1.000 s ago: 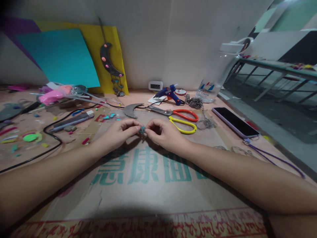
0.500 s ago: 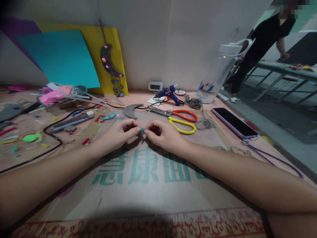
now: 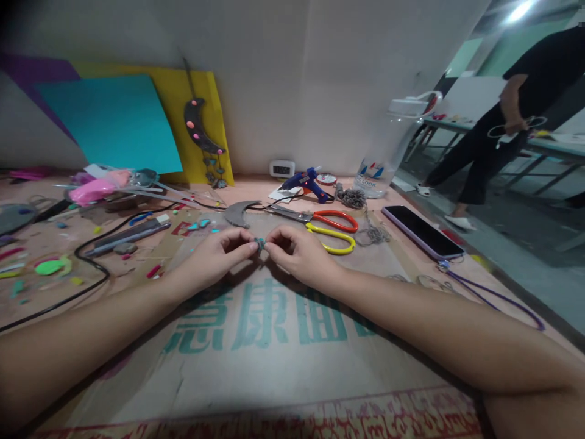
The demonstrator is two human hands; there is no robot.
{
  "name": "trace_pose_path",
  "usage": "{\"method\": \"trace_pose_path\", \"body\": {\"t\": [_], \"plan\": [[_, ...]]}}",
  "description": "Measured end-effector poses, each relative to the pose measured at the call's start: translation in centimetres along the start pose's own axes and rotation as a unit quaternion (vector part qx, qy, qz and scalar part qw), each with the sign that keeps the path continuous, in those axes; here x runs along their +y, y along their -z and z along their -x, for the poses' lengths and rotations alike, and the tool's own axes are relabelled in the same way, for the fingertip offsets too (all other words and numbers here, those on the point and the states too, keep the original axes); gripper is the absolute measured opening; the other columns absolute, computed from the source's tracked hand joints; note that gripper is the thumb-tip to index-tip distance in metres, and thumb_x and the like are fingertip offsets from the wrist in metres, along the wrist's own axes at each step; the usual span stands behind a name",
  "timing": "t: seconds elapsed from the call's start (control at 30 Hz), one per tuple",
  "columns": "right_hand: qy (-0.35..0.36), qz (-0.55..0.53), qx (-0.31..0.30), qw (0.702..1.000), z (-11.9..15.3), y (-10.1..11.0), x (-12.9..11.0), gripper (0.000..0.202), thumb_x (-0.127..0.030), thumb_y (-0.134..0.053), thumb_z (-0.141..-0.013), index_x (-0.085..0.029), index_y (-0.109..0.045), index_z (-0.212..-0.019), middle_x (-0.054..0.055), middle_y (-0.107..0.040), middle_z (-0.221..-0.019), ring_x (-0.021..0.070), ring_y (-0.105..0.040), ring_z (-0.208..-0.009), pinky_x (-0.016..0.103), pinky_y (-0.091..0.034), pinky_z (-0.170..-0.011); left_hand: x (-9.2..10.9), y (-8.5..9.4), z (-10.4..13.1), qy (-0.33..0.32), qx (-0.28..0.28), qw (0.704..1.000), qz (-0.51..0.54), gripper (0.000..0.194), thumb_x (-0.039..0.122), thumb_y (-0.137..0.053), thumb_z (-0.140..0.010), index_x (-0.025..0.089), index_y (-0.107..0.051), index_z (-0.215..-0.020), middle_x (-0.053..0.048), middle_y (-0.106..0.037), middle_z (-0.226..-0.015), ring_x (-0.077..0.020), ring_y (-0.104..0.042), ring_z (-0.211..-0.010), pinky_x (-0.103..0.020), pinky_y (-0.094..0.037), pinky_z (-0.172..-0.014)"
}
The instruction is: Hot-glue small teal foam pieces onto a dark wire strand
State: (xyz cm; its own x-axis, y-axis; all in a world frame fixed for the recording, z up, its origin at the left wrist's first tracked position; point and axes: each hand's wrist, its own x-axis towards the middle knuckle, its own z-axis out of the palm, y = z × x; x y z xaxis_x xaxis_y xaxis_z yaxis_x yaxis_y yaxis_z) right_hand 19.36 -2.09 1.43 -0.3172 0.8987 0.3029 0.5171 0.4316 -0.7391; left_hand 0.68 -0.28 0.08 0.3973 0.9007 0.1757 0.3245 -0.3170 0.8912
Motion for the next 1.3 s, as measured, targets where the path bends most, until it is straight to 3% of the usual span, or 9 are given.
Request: {"method": "trace_pose_path", "body": {"t": [0.17,0.47,0.67,0.8,0.9,1.07,1.17,1.3], "plan": [[-0.003,-0.022,-0.008,1.000,0.0,0.1,0.0,0.017,-0.031,-0.054,-0.087,-0.016,-0.063,-0.087,0.002,-0.069,-0.080,0.0140,-0.063,-0.070,0.024,-0.047,-0.063,0.2,0.0,0.1,-0.015,0.018,1.000,-0.003,0.019,0.034,-0.056,-0.083,0.017,-0.059,-0.077,-0.001,-0.064,-0.076,-0.0139,-0.057,-0.072,-0.024,-0.042,-0.066],[-0.009,0.006,-0.001,1.000,0.0,0.2,-0.2,0.012,-0.026,-0.055,-0.085,-0.016,-0.061,-0.083,0.001,-0.067,-0.075,0.0131,-0.060,-0.067,0.024,-0.044,-0.060,0.3,0.0,0.2,-0.024,0.001,1.000,-0.003,0.019,0.033,-0.054,-0.083,0.016,-0.062,-0.083,-0.002,-0.066,-0.081,-0.0156,-0.060,-0.078,-0.025,-0.045,-0.071],[-0.009,-0.009,-0.009,1.000,0.1,0.2,0.0,0.011,-0.026,-0.054,-0.086,-0.016,-0.059,-0.082,0.002,-0.065,-0.076,0.0145,-0.060,-0.070,0.025,-0.045,-0.062,0.0,-0.1,0.3,-0.014,0.012,0.999,-0.027,0.018,0.034,-0.058,-0.082,0.016,-0.061,-0.080,-0.002,-0.064,-0.077,-0.0146,-0.059,-0.072,-0.025,-0.045,-0.066],[-0.035,-0.138,-0.012,0.990,0.0,0.0,0.3,0.020,-0.029,-0.056,-0.086,-0.017,-0.056,-0.102,0.003,-0.065,-0.088,0.0118,-0.060,-0.069,0.022,-0.046,-0.055,0.5,0.0,0.4,-0.016,0.028,0.999,-0.035,0.017,0.032,-0.058,-0.083,0.016,-0.061,-0.080,-0.002,-0.065,-0.079,-0.0150,-0.059,-0.073,-0.025,-0.045,-0.067],[-0.078,-0.228,-0.064,0.968,0.0,-0.2,0.2,0.035,-0.025,-0.059,-0.084,-0.019,-0.047,-0.116,0.002,-0.065,-0.092,0.0083,-0.058,-0.061,0.018,-0.042,-0.045,1.1,0.2,0.5,-0.025,0.060,0.997,-0.045,0.016,0.031,-0.057,-0.084,0.016,-0.061,-0.081,-0.002,-0.066,-0.080,-0.0155,-0.060,-0.076,-0.025,-0.044,-0.069],[-0.102,-0.258,-0.100,0.956,0.1,-0.4,-0.1,0.053,-0.018,-0.059,-0.082,-0.021,-0.035,-0.129,-0.002,-0.065,-0.075,0.0118,-0.063,-0.063,0.017,-0.041,-0.044,1.5,0.4,0.7,-0.023,0.096,0.993,-0.057,0.014,0.029,-0.057,-0.084,0.016,-0.061,-0.082,-0.001,-0.065,-0.075,-0.0146,-0.059,-0.071,-0.024,-0.043,-0.067],[-0.074,-0.230,-0.081,0.967,0.4,-0.4,-0.2,0.043,-0.017,-0.057,-0.083,-0.019,-0.039,-0.123,-0.004,-0.062,-0.067,0.0124,-0.063,-0.064,0.020,-0.045,-0.050,1.4,0.3,0.7,-0.018,0.102,0.992,-0.072,0.015,0.029,-0.056,-0.084,0.016,-0.062,-0.081,-0.001,-0.065,-0.076,-0.0147,-0.059,-0.072,-0.025,-0.043,-0.066],[-0.042,-0.190,-0.065,0.979,0.5,-0.4,-0.1,0.026,-0.018,-0.055,-0.085,-0.019,-0.045,-0.109,-0.003,-0.062,-0.070,0.0109,-0.062,-0.062,0.022,-0.046,-0.054,1.4,0.3,0.7,-0.014,0.097,0.992,-0.079,0.015,0.029,-0.056,-0.084,0.016,-0.062,-0.079,-0.001,-0.065,-0.077,-0.0147,-0.059,-0.072,-0.025,-0.043,-0.066]]}}
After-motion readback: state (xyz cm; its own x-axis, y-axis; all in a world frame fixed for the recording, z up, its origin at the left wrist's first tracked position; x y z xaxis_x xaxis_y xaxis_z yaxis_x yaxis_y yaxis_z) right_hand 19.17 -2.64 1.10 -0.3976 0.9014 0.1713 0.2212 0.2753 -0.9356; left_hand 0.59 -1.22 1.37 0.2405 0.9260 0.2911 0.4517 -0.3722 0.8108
